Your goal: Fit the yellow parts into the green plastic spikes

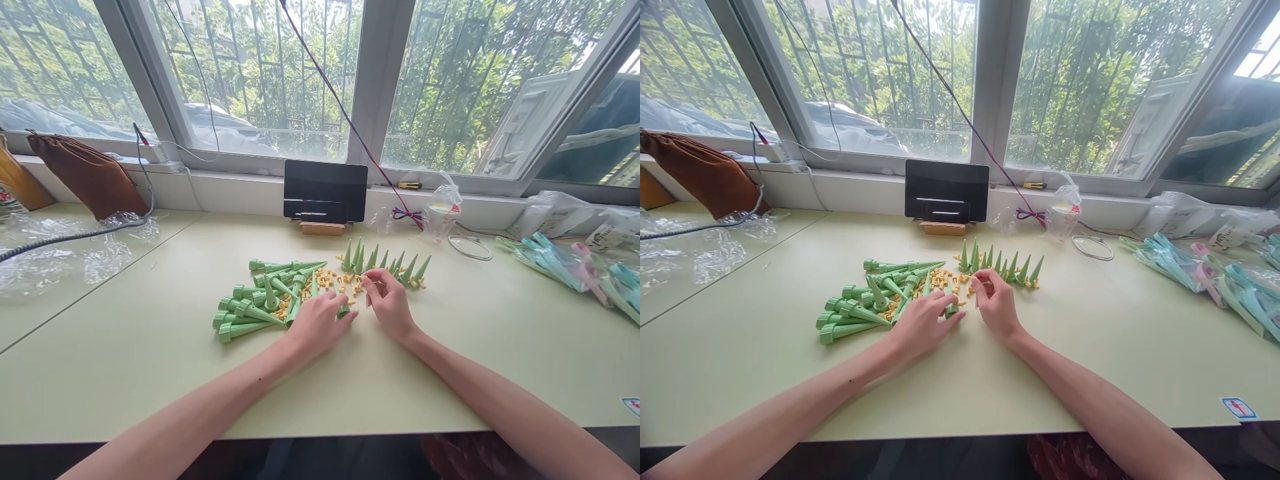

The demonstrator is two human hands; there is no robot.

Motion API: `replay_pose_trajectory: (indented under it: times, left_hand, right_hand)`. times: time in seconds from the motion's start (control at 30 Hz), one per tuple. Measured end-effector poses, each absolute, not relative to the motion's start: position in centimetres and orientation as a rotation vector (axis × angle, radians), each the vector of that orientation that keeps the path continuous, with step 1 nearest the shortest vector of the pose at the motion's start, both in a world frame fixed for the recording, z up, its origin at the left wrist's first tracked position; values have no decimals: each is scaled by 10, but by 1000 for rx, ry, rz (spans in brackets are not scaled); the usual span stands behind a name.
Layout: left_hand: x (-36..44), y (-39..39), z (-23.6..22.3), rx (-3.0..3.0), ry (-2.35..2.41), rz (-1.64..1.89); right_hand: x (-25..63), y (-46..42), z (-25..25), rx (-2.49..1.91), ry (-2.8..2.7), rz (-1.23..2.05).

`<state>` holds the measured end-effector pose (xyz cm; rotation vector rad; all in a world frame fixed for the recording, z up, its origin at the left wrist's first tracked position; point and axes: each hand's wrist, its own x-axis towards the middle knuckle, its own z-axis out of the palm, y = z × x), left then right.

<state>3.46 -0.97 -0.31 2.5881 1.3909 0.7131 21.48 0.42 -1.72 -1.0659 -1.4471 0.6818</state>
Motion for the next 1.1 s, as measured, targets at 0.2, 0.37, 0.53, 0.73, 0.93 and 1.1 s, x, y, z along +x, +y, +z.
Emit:
replay_pose_trajectory:
  times: [0.2, 0.37, 0.53, 0.73, 0.93, 1.1]
  left_hand:
    - [36, -13, -5, 2649, 1333, 585]
    - [38, -14, -1, 2644, 1350, 510]
    - [38, -13, 0, 2643, 1334, 486]
    - [37, -13, -4, 2565, 1282, 630]
    - [37, -12, 0, 2384, 1207, 697]
    - [38, -12, 1, 2155, 1188, 804]
  right_hand:
    - [215, 4, -17, -1078, -1470, 676]
    - [215, 3, -17, -1089, -1471, 695]
    - [214, 3, -17, -1084, -1482, 712]
    - [214, 3, -18, -1062, -1499, 750]
    - [214, 3, -17, -1048, -1506, 782]
    - [214, 3, -18, -1053, -1512, 776]
